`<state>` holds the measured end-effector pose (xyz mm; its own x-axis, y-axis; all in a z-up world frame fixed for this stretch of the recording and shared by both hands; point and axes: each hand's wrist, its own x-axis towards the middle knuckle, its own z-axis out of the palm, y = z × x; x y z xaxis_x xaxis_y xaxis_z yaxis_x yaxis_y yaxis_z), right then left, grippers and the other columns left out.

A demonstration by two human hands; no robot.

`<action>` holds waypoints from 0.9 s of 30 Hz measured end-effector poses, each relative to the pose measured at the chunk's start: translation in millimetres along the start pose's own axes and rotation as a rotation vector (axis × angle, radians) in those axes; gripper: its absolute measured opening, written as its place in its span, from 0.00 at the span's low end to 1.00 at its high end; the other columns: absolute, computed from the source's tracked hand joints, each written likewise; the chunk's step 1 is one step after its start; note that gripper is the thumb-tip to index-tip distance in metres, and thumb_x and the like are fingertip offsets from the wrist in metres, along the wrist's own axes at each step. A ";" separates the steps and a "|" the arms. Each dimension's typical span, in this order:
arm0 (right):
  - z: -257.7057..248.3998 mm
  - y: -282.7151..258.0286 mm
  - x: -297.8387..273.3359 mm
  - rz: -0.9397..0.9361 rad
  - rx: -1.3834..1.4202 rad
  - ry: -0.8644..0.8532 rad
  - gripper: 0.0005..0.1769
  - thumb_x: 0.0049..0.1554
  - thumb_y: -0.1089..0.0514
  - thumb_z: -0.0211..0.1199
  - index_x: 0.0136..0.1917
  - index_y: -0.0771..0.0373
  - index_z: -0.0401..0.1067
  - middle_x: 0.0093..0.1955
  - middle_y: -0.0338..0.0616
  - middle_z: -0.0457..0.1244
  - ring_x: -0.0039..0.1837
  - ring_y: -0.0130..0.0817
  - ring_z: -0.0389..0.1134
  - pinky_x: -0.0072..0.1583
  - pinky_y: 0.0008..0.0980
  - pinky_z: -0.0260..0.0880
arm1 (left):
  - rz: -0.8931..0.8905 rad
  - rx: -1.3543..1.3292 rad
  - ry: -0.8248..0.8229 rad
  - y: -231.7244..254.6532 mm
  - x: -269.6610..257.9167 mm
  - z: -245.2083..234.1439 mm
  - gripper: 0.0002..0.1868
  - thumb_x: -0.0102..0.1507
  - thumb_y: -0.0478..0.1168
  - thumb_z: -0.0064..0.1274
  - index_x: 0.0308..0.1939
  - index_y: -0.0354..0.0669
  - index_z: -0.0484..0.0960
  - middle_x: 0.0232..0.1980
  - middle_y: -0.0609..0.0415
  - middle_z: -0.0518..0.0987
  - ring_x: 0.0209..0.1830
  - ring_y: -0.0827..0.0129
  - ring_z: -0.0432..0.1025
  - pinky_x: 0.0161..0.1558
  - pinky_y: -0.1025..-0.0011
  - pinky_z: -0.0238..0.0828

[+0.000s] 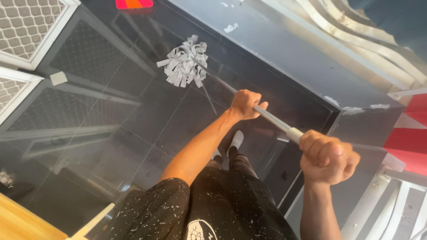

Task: The person mops a dark tiled floor with a mop, moving it across the surface.

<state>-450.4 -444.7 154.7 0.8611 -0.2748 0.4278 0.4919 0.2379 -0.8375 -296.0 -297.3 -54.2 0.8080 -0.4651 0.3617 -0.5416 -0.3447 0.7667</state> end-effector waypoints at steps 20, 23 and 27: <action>-162.7 -29.5 -2.1 0.268 0.231 0.043 0.35 0.69 0.41 0.42 0.23 0.54 0.45 0.19 0.32 0.40 0.25 0.26 0.36 0.35 0.31 0.42 | -0.325 0.131 0.018 102.7 -89.0 99.9 0.26 0.62 0.45 0.53 0.10 0.44 0.67 0.10 0.50 0.67 0.07 0.56 0.62 0.18 0.60 0.61; -172.7 -55.8 -13.0 0.185 0.202 0.004 0.34 0.68 0.39 0.42 0.24 0.54 0.46 0.19 0.32 0.40 0.24 0.26 0.37 0.34 0.31 0.43 | -0.184 0.117 0.098 112.3 -76.6 116.8 0.25 0.61 0.44 0.53 0.11 0.45 0.65 0.10 0.50 0.66 0.07 0.56 0.61 0.17 0.60 0.59; -169.5 -82.1 -36.7 0.074 0.162 -0.046 0.33 0.68 0.43 0.44 0.24 0.55 0.47 0.19 0.34 0.42 0.25 0.27 0.39 0.35 0.33 0.45 | -0.034 0.046 0.178 113.7 -50.4 135.2 0.25 0.60 0.44 0.54 0.11 0.44 0.63 0.10 0.49 0.65 0.08 0.54 0.61 0.17 0.60 0.57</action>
<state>-544.1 -612.1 150.2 0.8988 -0.2092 0.3852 0.4382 0.4039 -0.8030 -429.6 -423.3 -57.0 0.8518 -0.3020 0.4279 -0.5205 -0.3968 0.7561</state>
